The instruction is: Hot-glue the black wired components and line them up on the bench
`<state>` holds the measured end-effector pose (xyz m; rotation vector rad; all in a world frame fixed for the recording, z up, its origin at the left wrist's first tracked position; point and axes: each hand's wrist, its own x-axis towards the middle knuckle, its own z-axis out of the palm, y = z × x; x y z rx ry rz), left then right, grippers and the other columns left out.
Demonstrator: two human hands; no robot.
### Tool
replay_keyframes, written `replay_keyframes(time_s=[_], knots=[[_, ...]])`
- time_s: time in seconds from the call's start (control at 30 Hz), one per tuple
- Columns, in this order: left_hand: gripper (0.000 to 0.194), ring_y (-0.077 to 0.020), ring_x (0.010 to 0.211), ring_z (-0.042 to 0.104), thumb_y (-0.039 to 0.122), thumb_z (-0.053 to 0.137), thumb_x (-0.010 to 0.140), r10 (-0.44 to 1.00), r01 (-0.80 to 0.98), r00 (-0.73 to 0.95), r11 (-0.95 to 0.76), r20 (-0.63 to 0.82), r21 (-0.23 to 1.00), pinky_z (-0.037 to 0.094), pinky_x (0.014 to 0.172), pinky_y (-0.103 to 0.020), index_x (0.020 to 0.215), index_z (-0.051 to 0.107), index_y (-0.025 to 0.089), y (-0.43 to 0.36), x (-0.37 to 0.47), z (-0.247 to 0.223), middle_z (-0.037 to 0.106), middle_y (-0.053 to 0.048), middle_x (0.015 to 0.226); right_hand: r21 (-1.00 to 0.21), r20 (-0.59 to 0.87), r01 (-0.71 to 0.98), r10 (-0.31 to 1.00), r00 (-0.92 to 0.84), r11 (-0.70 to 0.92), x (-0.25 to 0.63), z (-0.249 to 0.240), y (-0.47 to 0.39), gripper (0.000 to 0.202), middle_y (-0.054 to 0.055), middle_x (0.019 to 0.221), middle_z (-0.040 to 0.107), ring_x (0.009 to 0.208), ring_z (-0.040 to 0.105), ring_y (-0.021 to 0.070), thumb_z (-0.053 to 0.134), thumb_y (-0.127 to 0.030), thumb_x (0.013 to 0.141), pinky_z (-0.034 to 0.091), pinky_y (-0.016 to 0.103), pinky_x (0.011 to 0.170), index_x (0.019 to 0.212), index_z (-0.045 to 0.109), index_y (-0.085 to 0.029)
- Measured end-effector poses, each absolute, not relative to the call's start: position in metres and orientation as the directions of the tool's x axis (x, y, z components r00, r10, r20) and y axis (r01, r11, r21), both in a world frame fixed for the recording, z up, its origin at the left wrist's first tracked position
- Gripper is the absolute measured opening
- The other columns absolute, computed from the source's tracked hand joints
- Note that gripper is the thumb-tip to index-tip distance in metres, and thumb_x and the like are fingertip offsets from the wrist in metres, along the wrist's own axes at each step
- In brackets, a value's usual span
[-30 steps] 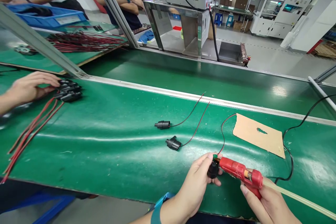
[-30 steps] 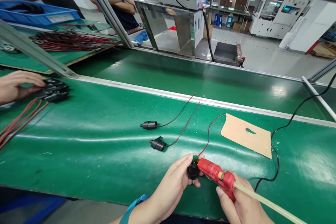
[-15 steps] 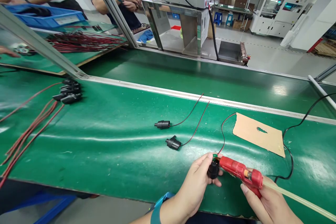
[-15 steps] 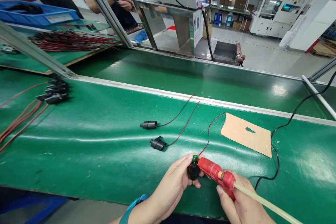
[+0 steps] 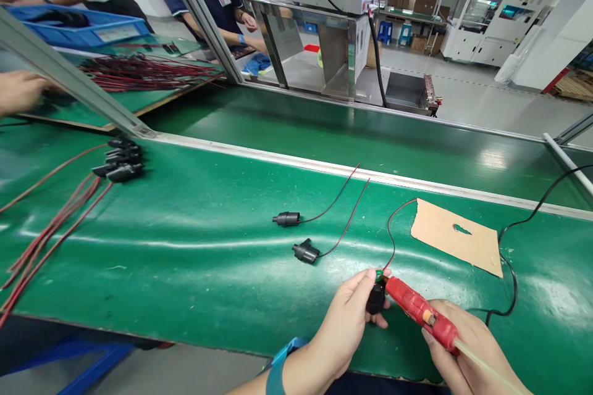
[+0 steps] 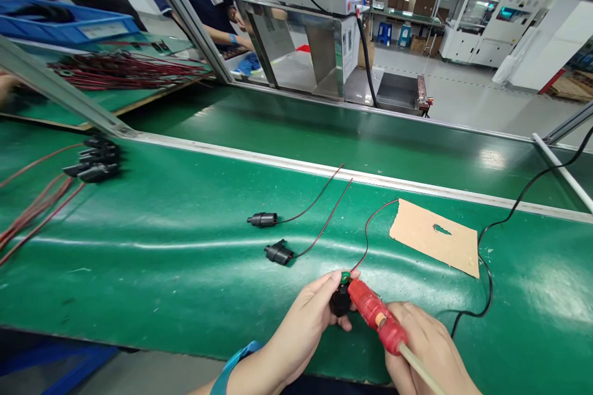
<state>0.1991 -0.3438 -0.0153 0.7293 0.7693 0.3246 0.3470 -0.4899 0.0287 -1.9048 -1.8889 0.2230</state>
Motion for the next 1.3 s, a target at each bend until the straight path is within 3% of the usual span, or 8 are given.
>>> replay_keyframes(time_s=[0.3,0.43,0.73,1.03,1.3], knots=[[0.059,-0.0155,0.075,0.06,0.062,0.059,0.084,0.497,0.016,0.704,0.703,-0.508,0.711,0.052,0.053,-0.023,0.111,0.066,0.01,-0.342,0.198,-0.01,0.065,-0.008,0.085,-0.408,0.178,0.91,0.984,-0.003,0.077,0.349,0.029,-0.492,0.024,0.004,0.097,0.069,0.08,0.067,0.0124,0.048,-0.015,0.093,0.056,0.022,0.07,0.115,0.05,-0.022],[0.053,-0.0145,0.072,0.059,0.062,0.059,0.085,0.48,0.021,0.71,0.717,-0.515,0.697,0.051,0.051,-0.023,0.101,0.065,0.011,-0.343,0.198,-0.013,0.065,-0.007,0.083,-0.338,0.201,0.933,0.978,-0.059,0.126,0.354,0.026,-0.495,0.032,0.008,0.105,0.071,0.088,0.069,0.0146,0.049,-0.015,0.092,0.058,0.024,0.075,0.124,0.048,-0.02],[0.058,-0.0143,0.074,0.06,0.063,0.058,0.084,0.493,0.024,0.711,0.696,-0.502,0.718,0.052,0.052,-0.022,0.108,0.065,0.01,-0.34,0.2,-0.011,0.064,-0.007,0.084,-0.281,0.258,0.947,0.962,-0.085,0.159,0.355,0.032,-0.492,0.024,0.008,0.102,0.072,0.088,0.07,0.0141,0.043,-0.021,0.099,0.058,0.023,0.076,0.121,0.053,-0.017],[0.066,-0.0133,0.071,0.058,0.068,0.058,0.082,0.531,0.038,0.686,0.657,-0.498,0.753,0.053,0.053,-0.023,0.112,0.067,0.009,-0.342,0.2,-0.014,0.063,-0.005,0.079,-0.395,0.135,0.914,0.99,-0.039,0.09,0.352,0.037,-0.497,0.026,0.007,0.104,0.07,0.088,0.068,0.012,0.045,-0.016,0.098,0.058,0.021,0.077,0.123,0.051,-0.019],[0.062,-0.0123,0.068,0.057,0.065,0.05,0.088,0.554,0.085,0.689,0.579,-0.467,0.811,0.052,0.056,-0.022,0.109,0.067,0.009,-0.341,0.199,-0.015,0.06,-0.004,0.074,-0.42,0.158,0.903,0.987,-0.03,0.094,0.352,0.041,-0.491,0.022,0.005,0.099,0.068,0.083,0.065,0.0107,0.046,-0.015,0.097,0.057,0.02,0.073,0.117,0.052,-0.02]])
